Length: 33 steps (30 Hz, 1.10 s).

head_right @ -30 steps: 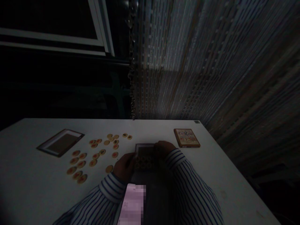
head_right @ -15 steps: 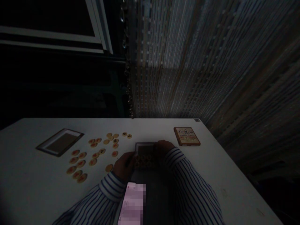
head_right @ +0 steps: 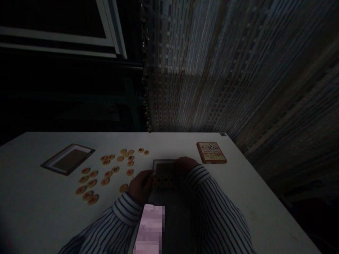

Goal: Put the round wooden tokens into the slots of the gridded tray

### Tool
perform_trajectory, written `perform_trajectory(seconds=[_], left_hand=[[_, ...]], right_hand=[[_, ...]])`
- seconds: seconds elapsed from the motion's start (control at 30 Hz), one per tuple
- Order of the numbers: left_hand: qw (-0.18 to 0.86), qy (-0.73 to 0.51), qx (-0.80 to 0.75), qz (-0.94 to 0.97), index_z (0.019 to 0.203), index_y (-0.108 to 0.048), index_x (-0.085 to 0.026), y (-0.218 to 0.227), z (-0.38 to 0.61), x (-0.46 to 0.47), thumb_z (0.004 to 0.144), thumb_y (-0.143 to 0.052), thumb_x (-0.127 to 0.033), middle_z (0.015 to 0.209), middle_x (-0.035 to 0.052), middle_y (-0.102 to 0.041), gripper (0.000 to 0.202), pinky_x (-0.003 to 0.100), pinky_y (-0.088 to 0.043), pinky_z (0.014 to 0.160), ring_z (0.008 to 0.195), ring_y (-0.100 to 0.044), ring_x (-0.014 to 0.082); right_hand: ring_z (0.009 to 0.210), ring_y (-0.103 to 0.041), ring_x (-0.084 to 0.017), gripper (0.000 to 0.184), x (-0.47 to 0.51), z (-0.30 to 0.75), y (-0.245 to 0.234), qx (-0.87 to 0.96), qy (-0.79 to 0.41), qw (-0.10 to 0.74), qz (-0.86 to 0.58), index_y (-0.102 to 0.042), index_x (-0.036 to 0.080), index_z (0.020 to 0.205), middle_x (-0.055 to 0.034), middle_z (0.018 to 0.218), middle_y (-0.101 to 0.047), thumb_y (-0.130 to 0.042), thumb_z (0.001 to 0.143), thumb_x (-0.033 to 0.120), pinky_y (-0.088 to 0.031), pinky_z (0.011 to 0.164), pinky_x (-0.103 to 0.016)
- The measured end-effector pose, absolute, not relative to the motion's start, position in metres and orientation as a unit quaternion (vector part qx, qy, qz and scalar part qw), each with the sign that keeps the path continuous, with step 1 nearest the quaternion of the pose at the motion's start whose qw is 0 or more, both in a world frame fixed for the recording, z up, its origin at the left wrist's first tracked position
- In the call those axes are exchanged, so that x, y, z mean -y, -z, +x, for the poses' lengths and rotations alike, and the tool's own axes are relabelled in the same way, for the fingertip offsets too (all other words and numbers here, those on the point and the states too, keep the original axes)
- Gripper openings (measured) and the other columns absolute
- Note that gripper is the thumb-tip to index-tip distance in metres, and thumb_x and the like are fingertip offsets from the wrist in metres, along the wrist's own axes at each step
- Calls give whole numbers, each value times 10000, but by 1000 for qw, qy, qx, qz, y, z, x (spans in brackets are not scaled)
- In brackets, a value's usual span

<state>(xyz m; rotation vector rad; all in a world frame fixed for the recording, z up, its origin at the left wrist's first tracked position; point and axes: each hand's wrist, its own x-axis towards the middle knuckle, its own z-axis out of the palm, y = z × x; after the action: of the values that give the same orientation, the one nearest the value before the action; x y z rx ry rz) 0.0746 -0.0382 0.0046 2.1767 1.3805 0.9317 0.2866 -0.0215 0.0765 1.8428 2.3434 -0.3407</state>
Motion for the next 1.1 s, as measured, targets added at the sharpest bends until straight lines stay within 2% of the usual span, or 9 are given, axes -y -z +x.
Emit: perform_trajectory(seconds=[0.33,0.67,1.1], left_hand=[[173,-347,-480,787,956,-574,-142,-1,74,36,758,-418,-209,903,82,-634,261,310,-490,746,845,-590,174],[190,-337,-486,784,942,-581,-147,-4,76,38,766,-417,-211,912,79,-631,249,305,-483,750,857,-585,170],[157,-340,-482,792,926,-583,-147,-5,76,37,752,-422,-195,872,81,-639,242,305,-497,721,820,-596,170]], right_hand=[[807,-583,-194,313,17,291,-69,-768,123,94,622,-590,281,1003,-42,910,-636,-451,730,341,-413,633,-262],[829,-581,-187,295,19,288,-73,-758,136,106,629,-605,266,981,-46,932,-634,-445,734,290,-406,655,-254],[843,-581,-187,301,18,288,-74,-760,161,103,620,-611,266,976,-46,930,-638,-461,716,286,-408,678,-252]])
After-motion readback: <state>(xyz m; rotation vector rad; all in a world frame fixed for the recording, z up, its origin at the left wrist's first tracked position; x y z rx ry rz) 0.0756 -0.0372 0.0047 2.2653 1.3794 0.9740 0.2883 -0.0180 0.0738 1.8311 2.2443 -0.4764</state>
